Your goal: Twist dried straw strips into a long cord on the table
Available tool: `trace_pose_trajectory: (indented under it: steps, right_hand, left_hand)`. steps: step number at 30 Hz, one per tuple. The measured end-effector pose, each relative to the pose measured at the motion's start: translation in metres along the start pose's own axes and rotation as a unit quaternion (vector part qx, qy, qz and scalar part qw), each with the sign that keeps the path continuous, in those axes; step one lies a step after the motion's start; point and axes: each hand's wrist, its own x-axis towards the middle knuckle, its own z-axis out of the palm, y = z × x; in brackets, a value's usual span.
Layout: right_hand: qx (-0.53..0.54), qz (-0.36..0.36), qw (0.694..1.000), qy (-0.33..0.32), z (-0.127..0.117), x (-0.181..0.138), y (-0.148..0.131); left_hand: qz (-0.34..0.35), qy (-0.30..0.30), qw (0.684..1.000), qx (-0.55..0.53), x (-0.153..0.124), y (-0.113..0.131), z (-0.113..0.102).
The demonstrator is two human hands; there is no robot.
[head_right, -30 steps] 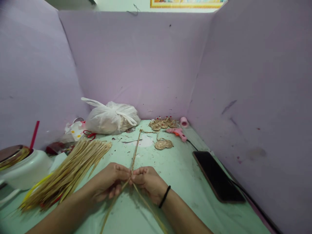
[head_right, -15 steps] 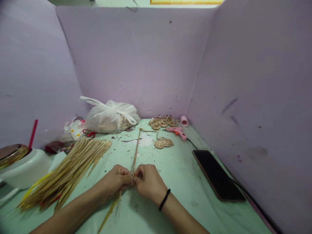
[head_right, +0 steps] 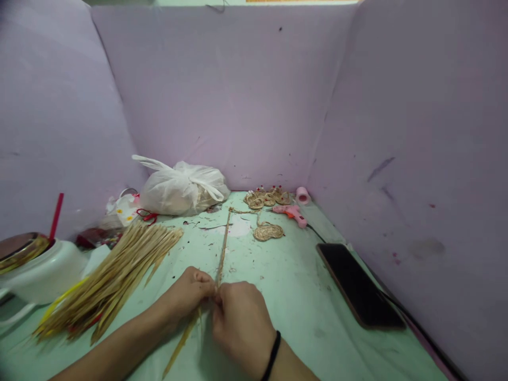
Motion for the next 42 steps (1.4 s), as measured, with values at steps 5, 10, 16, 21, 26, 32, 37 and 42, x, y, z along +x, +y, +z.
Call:
trace_pose_trajectory:
  steps: [5, 10, 16, 21, 26, 32, 37, 42]
  right_hand:
    - [0.027, -0.033, 0.999, -0.019, 0.008, -0.004, -0.002]
    - [0.121, 0.002, 0.992, -0.040, -0.008, 0.006, 0.009]
    - [0.329, 0.064, 0.942, -0.015, -0.005, 0.027, 0.025]
    - [0.416, 0.101, 0.898, -0.106, 0.010, 0.030, 0.022]
    - [0.427, 0.105, 0.896, -0.063, 0.014, 0.031, 0.023]
    - [0.457, 0.149, 0.872, -0.090, 0.015, 0.030, 0.020]
    - [0.524, 0.188, 0.825, -0.100, 0.014, 0.025, 0.014]
    - [0.532, 0.195, 0.818, -0.099, 0.016, 0.025, 0.012]
  left_hand:
    - [-0.065, -0.008, 0.996, -0.054, -0.005, 0.008, -0.001]
    - [-0.045, -0.039, 0.998, -0.036, -0.005, 0.013, -0.009]
    - [-0.057, -0.069, 0.995, -0.048, -0.004, 0.015, -0.015]
    - [-0.043, -0.082, 0.995, -0.046, -0.004, 0.011, -0.013]
    - [-0.008, -0.083, 0.996, 0.016, 0.002, 0.004, -0.015]
    - [0.047, 0.011, 0.952, 0.303, -0.015, 0.010, -0.015]
    - [0.092, 0.056, 0.905, 0.412, -0.040, 0.010, 0.004]
    - [0.086, 0.004, 0.884, 0.460, -0.046, 0.009, 0.016]
